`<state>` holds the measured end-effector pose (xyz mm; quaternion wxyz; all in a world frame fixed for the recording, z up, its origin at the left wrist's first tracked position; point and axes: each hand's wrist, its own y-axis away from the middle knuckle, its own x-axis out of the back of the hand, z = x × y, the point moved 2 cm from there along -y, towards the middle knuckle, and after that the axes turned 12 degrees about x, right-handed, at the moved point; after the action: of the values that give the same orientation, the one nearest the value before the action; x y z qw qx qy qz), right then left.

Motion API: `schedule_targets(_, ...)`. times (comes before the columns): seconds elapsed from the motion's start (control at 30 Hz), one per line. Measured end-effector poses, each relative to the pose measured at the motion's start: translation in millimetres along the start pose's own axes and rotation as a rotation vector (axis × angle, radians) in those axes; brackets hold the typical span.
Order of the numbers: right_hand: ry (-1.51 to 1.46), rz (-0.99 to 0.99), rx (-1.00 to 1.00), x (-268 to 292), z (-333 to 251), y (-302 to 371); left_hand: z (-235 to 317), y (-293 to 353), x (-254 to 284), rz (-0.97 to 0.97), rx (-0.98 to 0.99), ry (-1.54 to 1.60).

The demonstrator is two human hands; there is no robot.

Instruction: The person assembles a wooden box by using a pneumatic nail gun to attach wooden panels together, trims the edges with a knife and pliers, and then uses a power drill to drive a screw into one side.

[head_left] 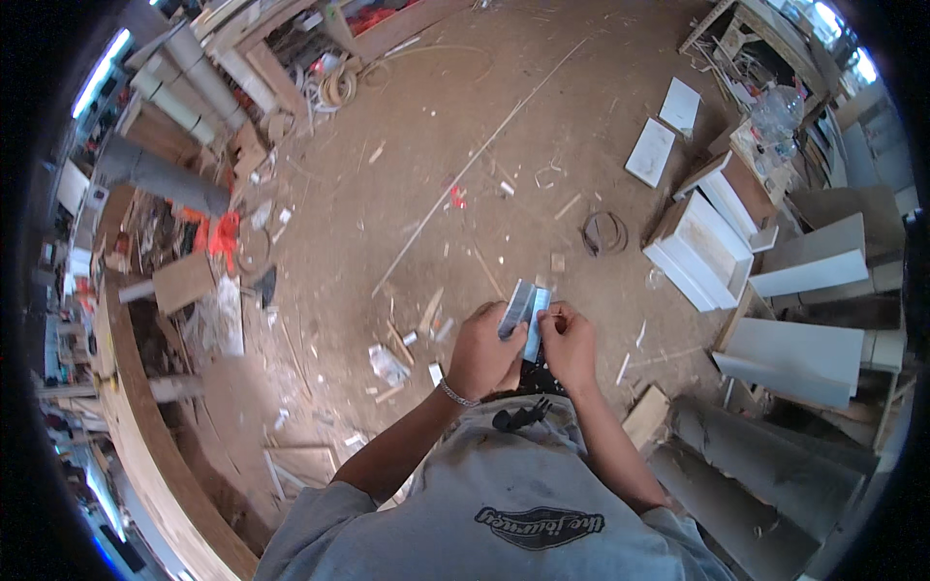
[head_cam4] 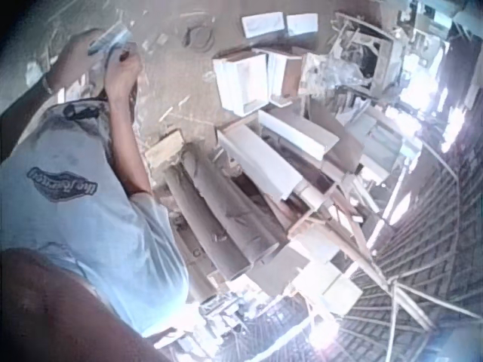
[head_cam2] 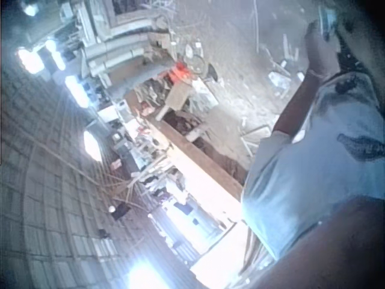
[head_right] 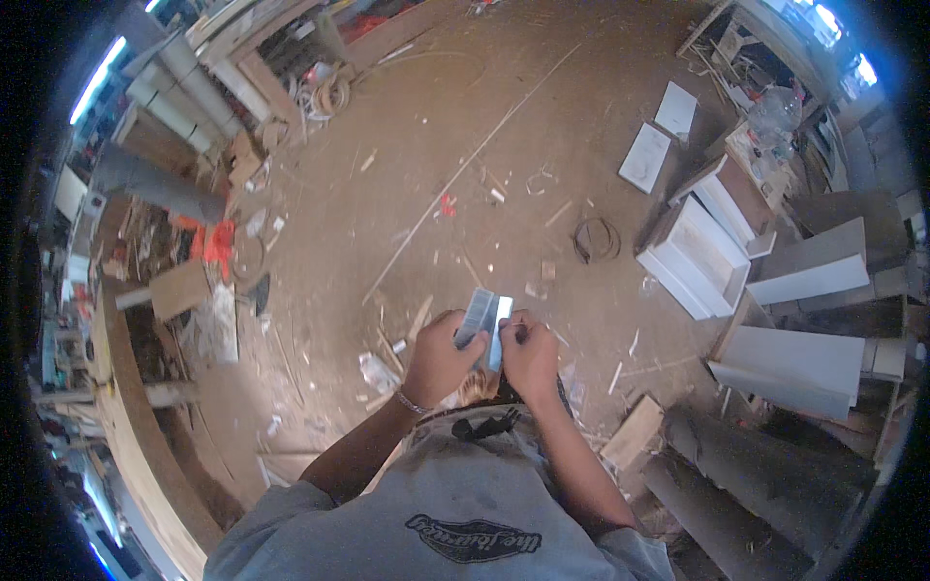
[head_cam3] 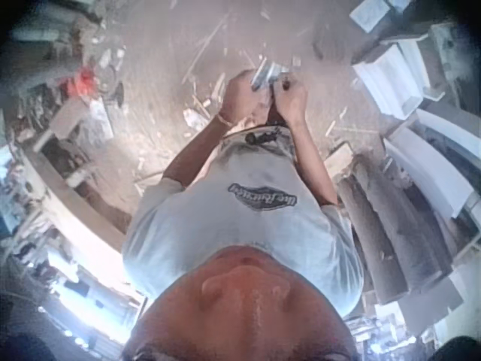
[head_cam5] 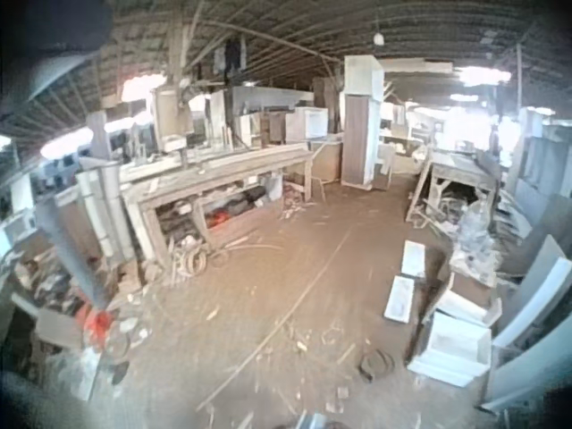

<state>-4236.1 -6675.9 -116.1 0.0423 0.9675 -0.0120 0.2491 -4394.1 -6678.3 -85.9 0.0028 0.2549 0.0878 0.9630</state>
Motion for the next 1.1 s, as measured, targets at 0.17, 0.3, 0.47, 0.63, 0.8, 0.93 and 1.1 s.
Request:
schedule_targets(0.17, -0.434, 0.042, -0.078, 11.4, 14.9, -245.8, 49.6, -251.3, -33.2, -0.055, -0.035, -0.193)
schedule_targets(0.3, -0.547, -0.010, -0.039, 43.0, 28.2, -461.3, 97.8, -457.3, -62.7, -0.039, -0.110, -0.178)
schedule_targets(0.47, -0.767, -0.164, -0.136, 96.1, -6.4, -677.9, 180.5, -663.0, -60.9, -0.072, -0.007, -0.117)
schedule_targets(0.63, -0.861, -0.273, -0.155, 143.4, -1.4, -908.6, 232.0, -888.2, -85.5, -0.187, 0.066, 0.014)
schedule_targets(0.8, -0.773, -0.241, -0.080, 183.2, 41.4, -1162.9, 284.9, -1128.7, -139.4, -0.271, 0.213, 0.303)
schedule_targets(0.93, -0.650, -0.136, -0.116, 258.3, 75.2, -1347.2, 356.8, -1331.8, -201.7, -0.392, 0.230, 0.365)
schedule_targets(1.1, -0.829, 0.090, -0.215, 379.6, 72.5, -1552.9, 483.8, -1553.6, -276.2, -0.454, 0.203, 0.246)
